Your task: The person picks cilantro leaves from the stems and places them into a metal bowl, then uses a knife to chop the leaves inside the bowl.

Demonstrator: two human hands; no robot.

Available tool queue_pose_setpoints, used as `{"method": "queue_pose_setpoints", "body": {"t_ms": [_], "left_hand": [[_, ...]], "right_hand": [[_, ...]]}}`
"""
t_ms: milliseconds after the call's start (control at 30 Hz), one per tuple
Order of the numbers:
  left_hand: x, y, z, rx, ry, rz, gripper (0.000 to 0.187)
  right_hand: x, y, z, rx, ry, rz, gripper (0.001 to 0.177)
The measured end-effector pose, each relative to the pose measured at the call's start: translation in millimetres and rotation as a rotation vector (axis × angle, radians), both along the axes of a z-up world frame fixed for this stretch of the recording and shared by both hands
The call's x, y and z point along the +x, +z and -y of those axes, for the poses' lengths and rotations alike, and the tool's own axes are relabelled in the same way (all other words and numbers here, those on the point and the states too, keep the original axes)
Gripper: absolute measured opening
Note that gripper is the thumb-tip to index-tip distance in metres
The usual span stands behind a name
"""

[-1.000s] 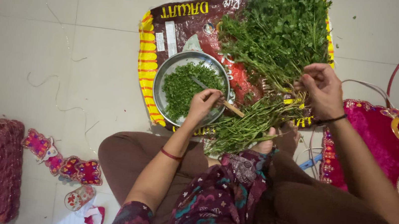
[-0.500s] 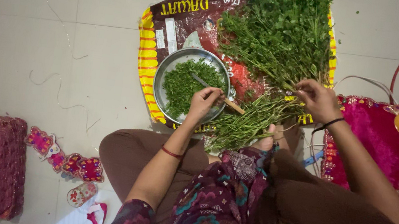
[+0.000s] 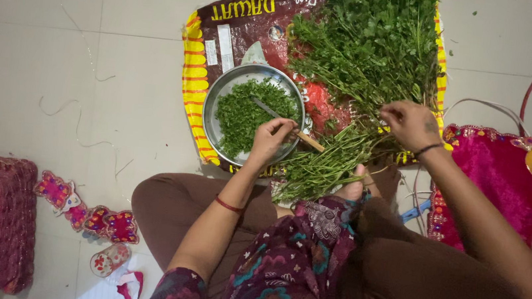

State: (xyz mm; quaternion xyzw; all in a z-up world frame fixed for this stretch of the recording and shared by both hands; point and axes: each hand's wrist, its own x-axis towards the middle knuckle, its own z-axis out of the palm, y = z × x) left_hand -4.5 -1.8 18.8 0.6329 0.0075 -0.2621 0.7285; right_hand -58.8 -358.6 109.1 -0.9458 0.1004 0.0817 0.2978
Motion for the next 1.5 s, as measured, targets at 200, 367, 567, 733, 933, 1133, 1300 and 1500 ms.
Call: {"method": "queue_pose_setpoints", "body": {"t_ms": [200, 367, 567, 733, 933, 1133, 1300, 1500], "left_hand": [[0.7, -6.8, 1.3, -0.014, 0.005, -0.005, 0.023], [1.2, -7.0, -1.2, -0.045, -0.008, 0.017, 0.022], [4.4, -13.8, -2.2, -0.032, 0.02, -0.002, 0.021], [7.2, -15.2, 0.4, -0.054, 0.005, -0.013, 0.022], [2.2, -6.2, 0.3, -0.045, -0.039, 0.034, 0.024], [2.8, -8.8, 2.4, -0.045, 0.008, 0.028, 0.024], [-2.0, 13.5, 1.9, 0.017, 0.043, 0.156, 0.023], [-8.3, 77.5, 25.3, 0.196, 0.003, 0.409, 0.02]], "right_hand": [[34.9, -29.7, -22.5, -0.179, 0.164, 0.297, 0.017], [54.5, -48.1, -42.7, -0.506, 0.188, 0.314, 0.028], [47.9, -46.9, -33.1, -0.357, 0.089, 0.276, 0.014], [34.0, -20.8, -24.4, 0.078, -0.035, 0.359, 0.017], [24.2, 4.2, -23.0, 0.443, -0.167, 0.243, 0.019], [13.2, 21.1, -28.4, 0.354, -0.011, 0.315, 0.018], [6.5, 24.4, -25.2, 0.392, 0.015, 0.351, 0.016], [-2.9, 12.9, -25.5, 0.199, 0.157, 0.407, 0.019]]}}
